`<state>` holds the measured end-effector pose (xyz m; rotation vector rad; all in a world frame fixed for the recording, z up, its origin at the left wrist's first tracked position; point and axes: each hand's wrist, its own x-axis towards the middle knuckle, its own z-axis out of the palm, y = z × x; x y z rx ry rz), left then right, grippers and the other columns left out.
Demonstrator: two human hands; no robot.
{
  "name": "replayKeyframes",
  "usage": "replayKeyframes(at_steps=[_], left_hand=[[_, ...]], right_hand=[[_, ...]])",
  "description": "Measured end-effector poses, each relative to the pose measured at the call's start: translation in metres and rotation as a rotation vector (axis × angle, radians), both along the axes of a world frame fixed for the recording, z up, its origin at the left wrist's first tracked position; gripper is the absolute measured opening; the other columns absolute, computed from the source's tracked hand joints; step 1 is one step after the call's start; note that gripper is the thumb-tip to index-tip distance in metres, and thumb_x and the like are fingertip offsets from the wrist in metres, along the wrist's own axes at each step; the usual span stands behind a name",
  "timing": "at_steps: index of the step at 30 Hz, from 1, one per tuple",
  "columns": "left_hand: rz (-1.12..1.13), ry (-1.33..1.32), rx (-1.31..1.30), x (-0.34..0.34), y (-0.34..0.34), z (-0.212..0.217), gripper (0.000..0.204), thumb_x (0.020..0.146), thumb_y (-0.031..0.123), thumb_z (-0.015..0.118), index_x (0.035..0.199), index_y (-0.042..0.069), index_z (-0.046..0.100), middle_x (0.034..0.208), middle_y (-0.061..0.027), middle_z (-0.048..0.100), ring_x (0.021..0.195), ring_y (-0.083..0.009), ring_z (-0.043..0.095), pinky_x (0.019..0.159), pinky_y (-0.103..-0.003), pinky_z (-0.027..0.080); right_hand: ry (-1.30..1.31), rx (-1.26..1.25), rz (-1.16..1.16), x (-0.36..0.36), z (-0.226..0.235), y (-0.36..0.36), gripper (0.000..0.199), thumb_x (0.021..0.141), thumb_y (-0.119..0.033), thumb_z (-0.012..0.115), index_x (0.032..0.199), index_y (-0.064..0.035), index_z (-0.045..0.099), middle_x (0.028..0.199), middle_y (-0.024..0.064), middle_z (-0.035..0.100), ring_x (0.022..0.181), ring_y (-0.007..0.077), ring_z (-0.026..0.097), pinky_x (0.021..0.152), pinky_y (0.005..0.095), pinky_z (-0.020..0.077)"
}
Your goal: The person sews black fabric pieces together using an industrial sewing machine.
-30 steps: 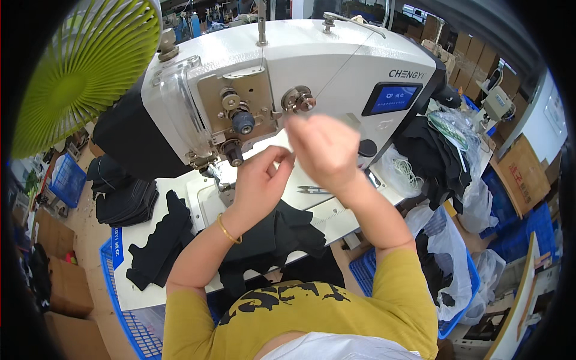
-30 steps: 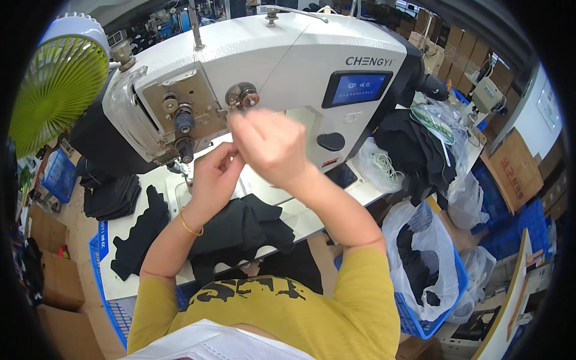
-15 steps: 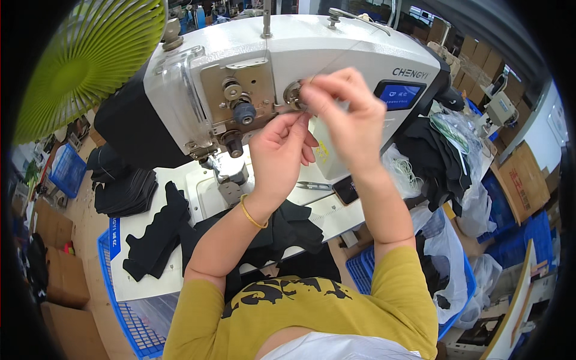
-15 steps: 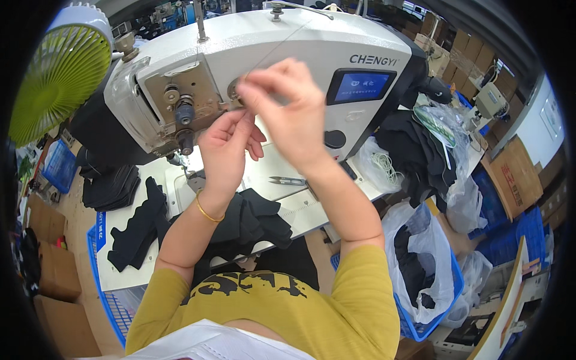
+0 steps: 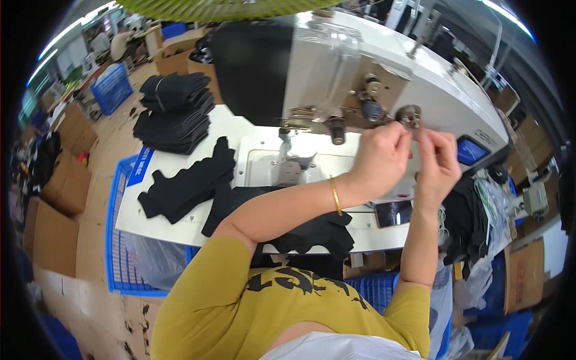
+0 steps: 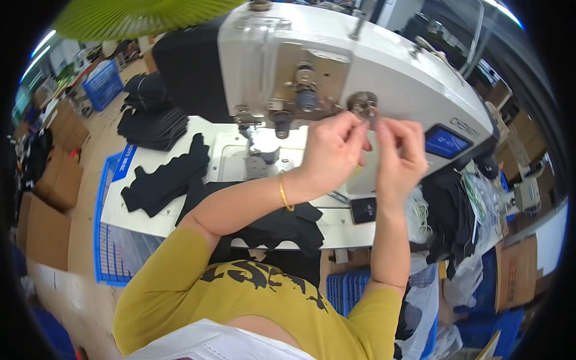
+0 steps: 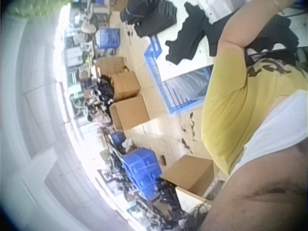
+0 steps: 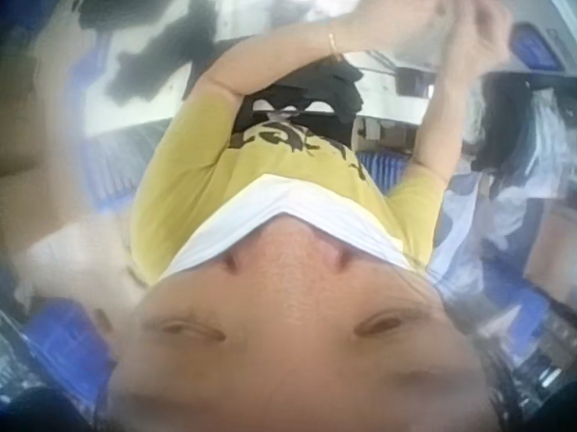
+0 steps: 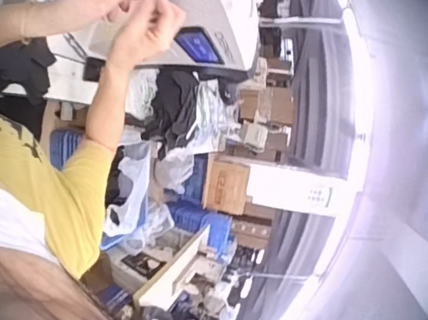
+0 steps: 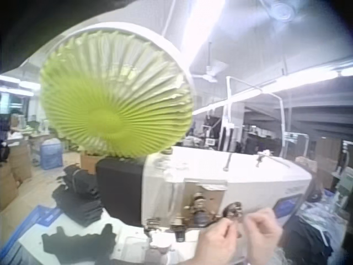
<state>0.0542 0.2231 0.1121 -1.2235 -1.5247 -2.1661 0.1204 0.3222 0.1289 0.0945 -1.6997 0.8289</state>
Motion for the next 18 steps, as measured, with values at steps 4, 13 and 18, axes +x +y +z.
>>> replayKeyframes(at_steps=[4,13,18], left_hand=[[0.148,0.262,-0.042,-0.006,-0.015,-0.002,0.005,0.086,0.004,0.064,0.084,0.0,0.063,0.081,-0.0095,0.066,0.052,-0.0152,0.061,0.046,-0.028,0.047],[-0.365,0.309,-0.354,-0.038,-0.038,-0.041,0.007,0.088,-0.005,0.056,0.086,-0.005,0.062,0.083,-0.0093,0.059,0.065,-0.0144,0.063,0.058,-0.027,0.049],[-0.265,0.295,-0.403,-0.055,-0.043,-0.087,0.005,0.089,-0.003,0.057,0.086,-0.005,0.062,0.083,-0.0084,0.059,0.066,-0.0138,0.063,0.059,-0.026,0.048]], right_hand=[[0.052,-0.032,-0.076,-0.009,0.016,0.003,0.004,0.084,0.0,0.069,0.087,0.0005,0.068,0.085,0.0011,0.059,0.07,0.0058,0.049,0.063,0.0191,0.0392],[0.065,-0.17,-0.019,-0.003,0.006,0.001,0.003,0.084,-0.003,0.069,0.085,-0.001,0.07,0.078,0.0004,0.06,0.07,0.0075,0.053,0.064,0.0199,0.042],[-0.988,0.193,-0.116,0.028,-0.109,0.04,0.019,0.082,-0.016,0.067,0.095,-0.0009,0.067,0.085,0.014,0.068,0.074,0.0239,0.067,0.066,0.0362,0.0508]])
